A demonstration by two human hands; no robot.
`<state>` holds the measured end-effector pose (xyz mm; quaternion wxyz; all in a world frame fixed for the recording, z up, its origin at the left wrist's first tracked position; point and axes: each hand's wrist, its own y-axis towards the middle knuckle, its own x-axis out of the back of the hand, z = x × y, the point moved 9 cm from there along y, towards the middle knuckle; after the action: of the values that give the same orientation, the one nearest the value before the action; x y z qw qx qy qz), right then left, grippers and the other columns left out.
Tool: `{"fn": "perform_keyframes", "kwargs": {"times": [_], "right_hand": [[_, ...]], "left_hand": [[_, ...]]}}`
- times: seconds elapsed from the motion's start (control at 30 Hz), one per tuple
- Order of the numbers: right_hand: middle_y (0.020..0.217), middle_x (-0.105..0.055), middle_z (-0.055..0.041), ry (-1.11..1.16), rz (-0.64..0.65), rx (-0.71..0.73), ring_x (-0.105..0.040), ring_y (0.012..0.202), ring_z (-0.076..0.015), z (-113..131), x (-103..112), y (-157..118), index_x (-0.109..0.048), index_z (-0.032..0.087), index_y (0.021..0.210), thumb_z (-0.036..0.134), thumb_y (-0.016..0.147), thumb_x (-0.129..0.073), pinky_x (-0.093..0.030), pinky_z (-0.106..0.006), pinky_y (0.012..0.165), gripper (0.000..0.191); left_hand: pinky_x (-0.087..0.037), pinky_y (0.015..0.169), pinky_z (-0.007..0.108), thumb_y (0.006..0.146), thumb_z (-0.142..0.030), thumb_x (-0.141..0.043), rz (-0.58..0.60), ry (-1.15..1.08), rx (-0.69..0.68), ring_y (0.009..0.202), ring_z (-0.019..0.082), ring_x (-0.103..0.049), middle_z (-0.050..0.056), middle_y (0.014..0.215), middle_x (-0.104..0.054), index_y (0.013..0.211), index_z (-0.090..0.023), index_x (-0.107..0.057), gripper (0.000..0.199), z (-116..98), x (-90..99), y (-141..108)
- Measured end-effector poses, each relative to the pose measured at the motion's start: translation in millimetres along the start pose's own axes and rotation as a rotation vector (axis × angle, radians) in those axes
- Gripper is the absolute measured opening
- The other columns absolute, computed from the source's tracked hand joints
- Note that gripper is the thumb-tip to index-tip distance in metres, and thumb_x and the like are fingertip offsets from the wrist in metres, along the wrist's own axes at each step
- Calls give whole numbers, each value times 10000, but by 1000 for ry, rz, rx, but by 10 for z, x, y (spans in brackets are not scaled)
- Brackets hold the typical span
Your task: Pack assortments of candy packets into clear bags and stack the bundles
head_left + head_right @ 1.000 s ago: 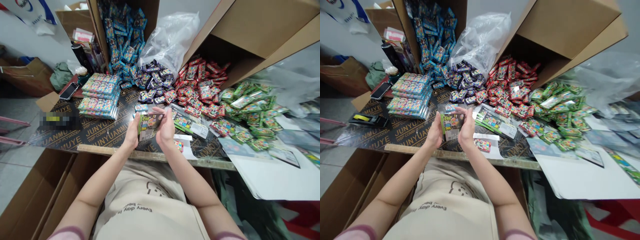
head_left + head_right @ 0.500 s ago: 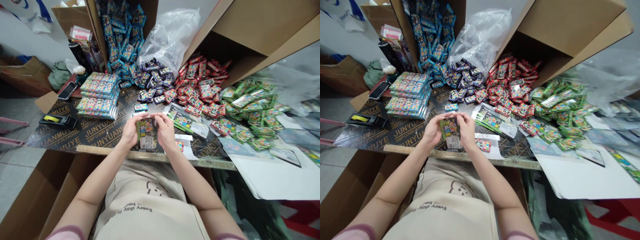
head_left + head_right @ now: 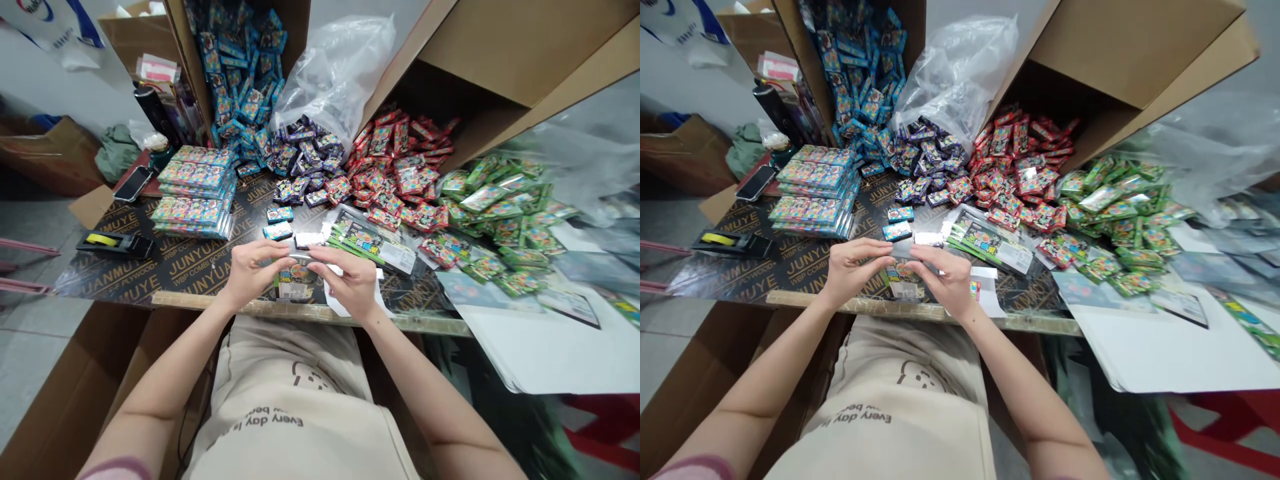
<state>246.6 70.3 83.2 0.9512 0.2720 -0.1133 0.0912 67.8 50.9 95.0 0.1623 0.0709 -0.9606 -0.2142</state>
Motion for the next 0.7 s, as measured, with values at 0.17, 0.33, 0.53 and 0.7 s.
{"fn": "perform_keyframes", "kwargs": {"times": [0.17, 0.33, 0.53, 0.7], "right_hand": [[801, -763, -24, 44, 56, -128, -709, 694, -180, 27, -51, 89, -767, 227, 841, 307, 811, -698, -591, -321, 697, 110], [778, -751, -20, -16, 78, -60, -699, 692, -169, 83, -68, 134, -752, 219, 818, 265, 824, -675, -575, -301, 676, 90], [906, -774, -18, -79, 42, 121, -730, 834, -205, 131, 56, 35, -762, 280, 868, 224, 841, -665, -581, -361, 797, 115], [878, -776, -22, 23, 21, 40, -734, 810, -204, 75, 134, 14, -764, 260, 839, 220, 820, -703, -596, -355, 776, 75]], "left_hand": [[-504, 581, 248, 696, -316, -795, 21, -63, 160, 597, 153, -651, 31, 656, -730, 705, -191, -770, 128, 103, -1, 39], [-522, 643, 268, 750, -286, -740, 33, 26, 42, 653, 166, -671, 53, 697, -735, 696, -175, -753, 124, -29, -9, 27], [-546, 787, 297, 836, -225, -638, 104, 230, -285, 860, 172, -703, 73, 956, -760, 909, -227, -759, 141, -187, -111, -142], [-551, 821, 281, 886, -168, -580, 116, 270, -397, 910, 159, -704, 74, 1015, -752, 1020, -232, -734, 215, -203, -173, -234]]}}
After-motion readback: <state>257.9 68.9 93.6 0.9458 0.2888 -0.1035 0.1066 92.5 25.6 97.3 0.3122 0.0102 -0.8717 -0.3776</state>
